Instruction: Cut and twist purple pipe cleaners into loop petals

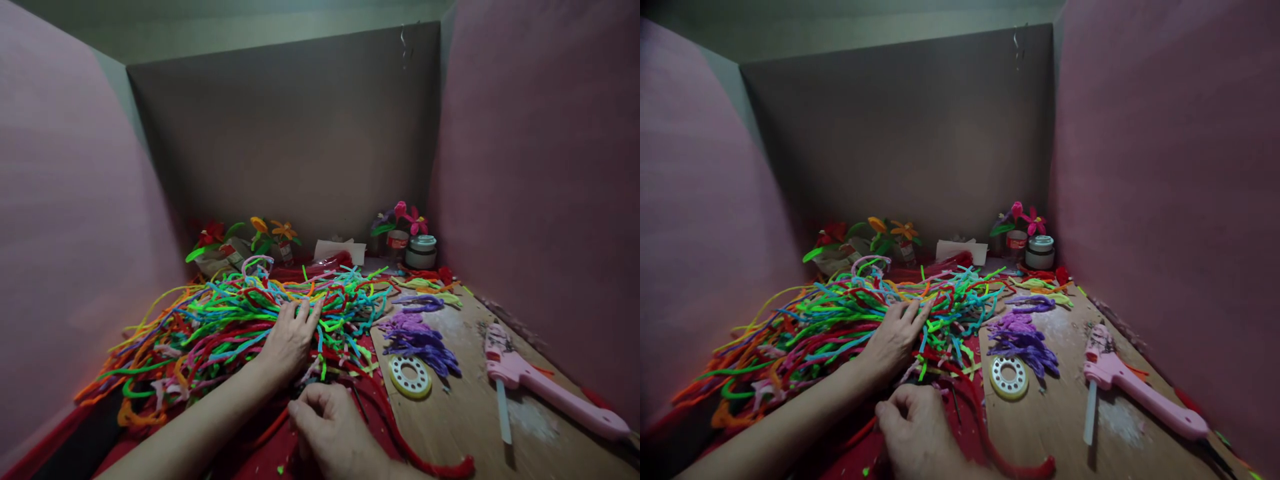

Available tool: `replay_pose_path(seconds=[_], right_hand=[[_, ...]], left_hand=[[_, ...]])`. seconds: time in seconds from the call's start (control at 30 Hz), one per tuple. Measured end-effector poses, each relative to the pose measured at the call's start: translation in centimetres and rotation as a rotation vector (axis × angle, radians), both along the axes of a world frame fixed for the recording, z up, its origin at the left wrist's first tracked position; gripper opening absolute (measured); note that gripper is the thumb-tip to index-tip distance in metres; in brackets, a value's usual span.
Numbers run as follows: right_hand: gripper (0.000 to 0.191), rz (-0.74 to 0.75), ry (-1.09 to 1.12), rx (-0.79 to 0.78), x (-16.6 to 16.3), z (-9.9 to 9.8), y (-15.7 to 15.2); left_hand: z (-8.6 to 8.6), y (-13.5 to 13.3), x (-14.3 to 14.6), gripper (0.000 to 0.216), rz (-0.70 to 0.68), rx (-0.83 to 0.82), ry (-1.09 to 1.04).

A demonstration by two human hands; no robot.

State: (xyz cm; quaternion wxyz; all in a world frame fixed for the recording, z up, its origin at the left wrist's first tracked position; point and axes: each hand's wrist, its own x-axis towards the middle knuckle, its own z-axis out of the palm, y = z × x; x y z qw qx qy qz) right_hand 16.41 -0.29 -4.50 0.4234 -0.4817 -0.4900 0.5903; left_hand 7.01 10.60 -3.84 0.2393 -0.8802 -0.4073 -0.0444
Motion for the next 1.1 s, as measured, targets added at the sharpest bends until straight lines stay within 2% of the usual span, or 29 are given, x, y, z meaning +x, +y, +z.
replay_pose_path(seconds=[0.17,0.33,0.5,0.57,0.67,0.73,0.83,0.93,1.0,1.1], right_hand=[[0.025,-0.001,0.001,0.021,0.0,-0.2,0.0],[0.023,-0.015,-0.023,0.084,-0.1,-1.1,0.1],[0.026,0.008,-0.022,0.108,0.0,-1.2,0.1],[0.025,-0.005,-0.016,0.109,0.3,-0.1,-0.2],[0.024,-0.016,0.003,0.105,1.3,2.8,-0.8],[0.024,-0.069,-0.048,0.257,2.4,5.1,-0.5],[0.021,-0.222,-0.249,0.550,4.5,7.7,2.2],[0.022,-0.421,-0.488,0.683,6.5,8.7,7.3],[0.024,-0.370,-0.609,0.619,6.9,8.6,11.0],[0.024,-0.290,-0.679,0.551,6.1,8.1,15.5]], left_hand=[[0.2,0.2,-0.2,0.066,-0.018,-0.028,-0.049],[0.7,1.5,-0.3,0.062,0.013,-0.067,-0.137],[1.4,2.3,0.2,0.051,0.027,-0.096,-0.066],[1.2,1.9,0.3,0.052,0.027,-0.096,-0.048],[0.6,0.9,0.4,0.057,0.044,-0.043,-0.032],[0.1,0.3,0.4,0.057,0.052,-0.001,-0.037],[-0.4,-0.2,0.3,0.064,0.038,0.020,-0.083],[-0.7,-0.4,0.2,0.079,0.035,0.026,-0.105],[-1.0,-0.4,0.2,0.081,0.040,0.034,-0.110],[-1.2,-0.3,0.3,0.072,0.050,0.061,-0.112]])
